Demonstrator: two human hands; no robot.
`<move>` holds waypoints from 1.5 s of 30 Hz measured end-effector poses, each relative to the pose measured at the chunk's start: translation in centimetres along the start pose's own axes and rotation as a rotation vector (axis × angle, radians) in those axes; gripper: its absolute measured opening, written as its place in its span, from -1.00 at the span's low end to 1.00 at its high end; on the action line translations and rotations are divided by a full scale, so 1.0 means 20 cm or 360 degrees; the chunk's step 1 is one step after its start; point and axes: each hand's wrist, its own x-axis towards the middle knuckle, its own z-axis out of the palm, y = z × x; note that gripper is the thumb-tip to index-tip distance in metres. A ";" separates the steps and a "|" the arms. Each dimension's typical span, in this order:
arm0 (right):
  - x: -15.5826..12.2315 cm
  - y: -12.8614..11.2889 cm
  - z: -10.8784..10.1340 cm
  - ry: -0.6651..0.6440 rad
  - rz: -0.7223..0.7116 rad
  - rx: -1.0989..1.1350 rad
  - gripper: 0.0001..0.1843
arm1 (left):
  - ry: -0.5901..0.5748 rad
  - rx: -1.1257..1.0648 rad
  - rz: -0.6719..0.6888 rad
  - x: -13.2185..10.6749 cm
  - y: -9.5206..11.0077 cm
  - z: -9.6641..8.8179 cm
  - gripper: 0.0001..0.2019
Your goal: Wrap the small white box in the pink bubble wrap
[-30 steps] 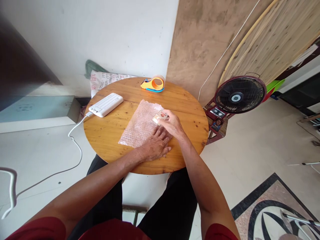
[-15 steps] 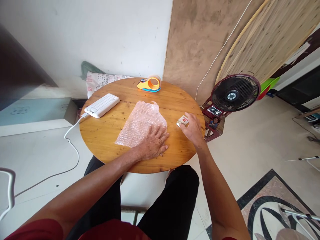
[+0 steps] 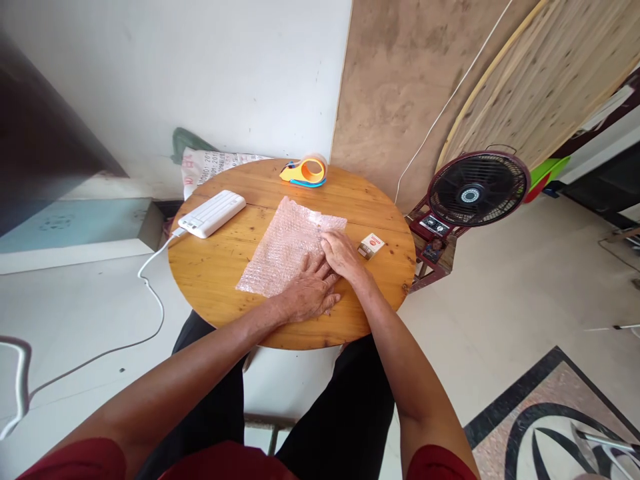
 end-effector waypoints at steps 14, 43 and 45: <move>0.00 0.05 0.04 0.0042 -0.0049 -0.0138 -0.56 | 0.0080 0.0026 -0.0208 0.00 -0.33 -0.25 -0.66; -0.19 0.14 -0.40 0.0193 0.0334 -0.0581 -0.43 | 0.0145 0.0109 -0.0118 -0.04 -0.41 -0.09 -0.26; -0.19 0.22 -0.40 0.0080 0.0569 -0.0623 -0.25 | 0.0151 0.0120 -0.0121 -0.04 -0.40 -0.09 -0.27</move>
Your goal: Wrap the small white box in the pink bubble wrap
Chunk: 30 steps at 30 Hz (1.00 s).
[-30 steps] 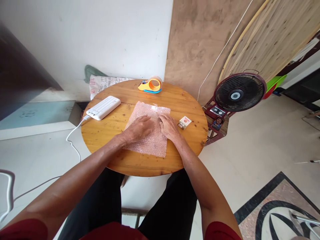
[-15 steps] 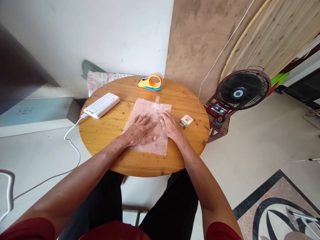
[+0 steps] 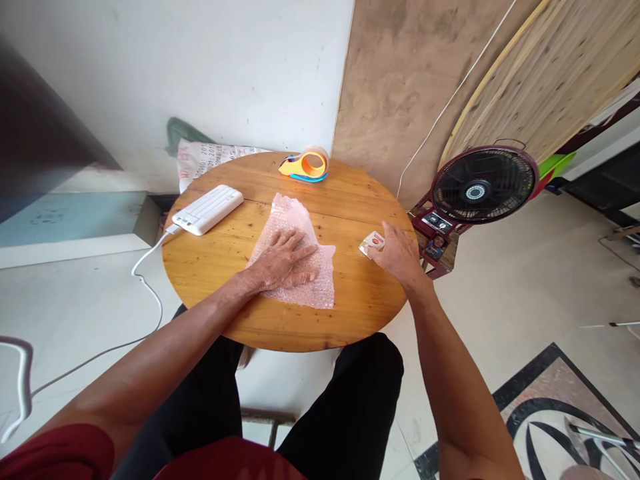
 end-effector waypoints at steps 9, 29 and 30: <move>-0.11 -0.05 -0.10 -0.0244 0.0284 0.1000 -0.54 | -0.0020 0.0039 -0.0014 0.00 0.01 -0.03 -0.30; -0.12 -0.54 -0.10 -0.0973 -0.0839 0.1210 -0.59 | -0.0134 0.0053 -0.0058 0.02 0.00 -0.01 -0.23; -0.12 -0.53 -0.09 -0.0941 -0.0824 0.1174 -0.61 | -0.0142 0.0041 -0.0051 0.02 0.01 -0.01 -0.18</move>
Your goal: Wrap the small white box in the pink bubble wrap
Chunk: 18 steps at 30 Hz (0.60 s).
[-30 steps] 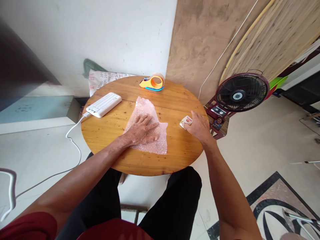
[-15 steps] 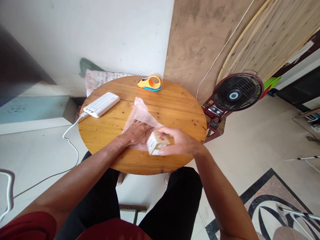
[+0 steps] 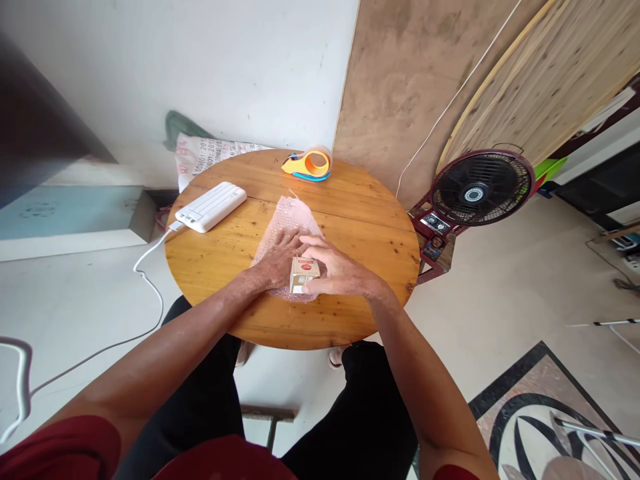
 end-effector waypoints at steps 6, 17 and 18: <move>0.04 0.10 -0.02 0.0167 0.0164 0.0328 -0.64 | 0.0009 -0.0100 -0.0087 0.00 0.03 -0.02 -0.10; 0.12 0.31 -0.02 0.0476 0.0350 0.0635 -0.56 | 0.0439 -0.0502 -0.0365 -0.02 -0.07 -0.07 -0.28; 0.13 0.31 -0.02 0.0483 0.0347 0.0616 -0.58 | 0.0442 -0.0475 -0.0397 -0.02 -0.08 -0.07 -0.29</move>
